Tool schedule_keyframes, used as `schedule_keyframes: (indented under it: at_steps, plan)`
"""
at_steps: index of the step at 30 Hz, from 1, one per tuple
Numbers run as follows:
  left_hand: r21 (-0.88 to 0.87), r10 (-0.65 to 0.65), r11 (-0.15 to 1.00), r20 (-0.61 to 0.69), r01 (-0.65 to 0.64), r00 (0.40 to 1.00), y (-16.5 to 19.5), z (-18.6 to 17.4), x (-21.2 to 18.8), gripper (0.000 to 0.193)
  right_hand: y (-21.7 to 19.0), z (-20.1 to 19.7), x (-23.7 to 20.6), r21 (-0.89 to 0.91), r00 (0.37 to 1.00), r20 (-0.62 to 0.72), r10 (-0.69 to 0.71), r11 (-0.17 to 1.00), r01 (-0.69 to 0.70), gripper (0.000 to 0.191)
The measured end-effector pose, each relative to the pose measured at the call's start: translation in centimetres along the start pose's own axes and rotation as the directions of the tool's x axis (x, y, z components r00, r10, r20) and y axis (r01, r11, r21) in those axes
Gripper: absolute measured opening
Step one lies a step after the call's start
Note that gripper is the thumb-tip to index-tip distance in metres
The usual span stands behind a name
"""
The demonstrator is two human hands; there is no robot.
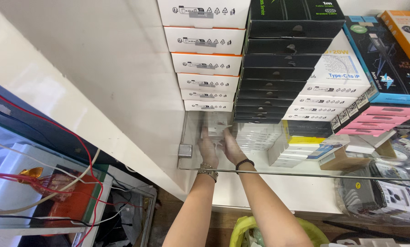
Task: The person stacks white product boxes on the counter and places them one by one onto a glass display shelf, arranging them in rows. They then pick up a red cloth and wipe dust off several boxes before continuing to arrange the boxes on the shelf.
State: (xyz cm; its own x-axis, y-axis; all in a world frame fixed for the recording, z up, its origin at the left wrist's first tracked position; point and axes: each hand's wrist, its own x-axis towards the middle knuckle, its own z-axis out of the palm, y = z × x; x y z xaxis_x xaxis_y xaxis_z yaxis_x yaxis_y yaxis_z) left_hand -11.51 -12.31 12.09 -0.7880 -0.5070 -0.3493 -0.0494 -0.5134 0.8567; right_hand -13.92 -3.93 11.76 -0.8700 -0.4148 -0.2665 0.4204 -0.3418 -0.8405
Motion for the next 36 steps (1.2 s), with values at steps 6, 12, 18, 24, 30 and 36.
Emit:
schedule_keyframes:
  at_steps: [6,12,18,24,30,36]
  plan:
    - [-0.287,-0.011,0.955,0.194,0.068,0.981,-0.9,-0.5,0.2,0.065,-0.3,0.4,-0.8,-0.045,0.999,-0.041,0.032,0.998,-0.034,0.066]
    - [0.095,-0.015,0.995,-0.049,0.020,0.999,-0.5,-0.2,0.0,0.067,-2.0,0.7,-2.2,-0.022,0.982,-0.158,0.105,0.994,-0.109,0.070]
    - [0.174,0.031,0.985,-0.077,-0.017,0.997,1.4,0.0,-4.4,0.072,-2.4,1.2,-5.3,-0.009,0.985,-0.131,0.114,0.993,-0.116,0.073]
    - [0.312,-0.033,0.950,0.078,0.007,0.996,3.0,-3.2,-11.8,0.092,-4.5,0.7,-15.4,-0.228,0.987,-0.078,0.138,0.962,-0.153,0.091]
    - [0.400,-0.280,0.894,0.145,0.202,0.949,4.6,-3.0,-24.3,0.091,-8.1,-0.1,-29.0,-0.257,0.968,-0.109,0.224,0.935,-0.246,0.090]
    - [0.304,-0.280,0.936,0.335,0.178,0.900,4.7,2.6,-36.6,0.088,-12.8,-3.3,-40.2,-0.190,0.977,-0.202,0.075,0.975,-0.114,0.086]
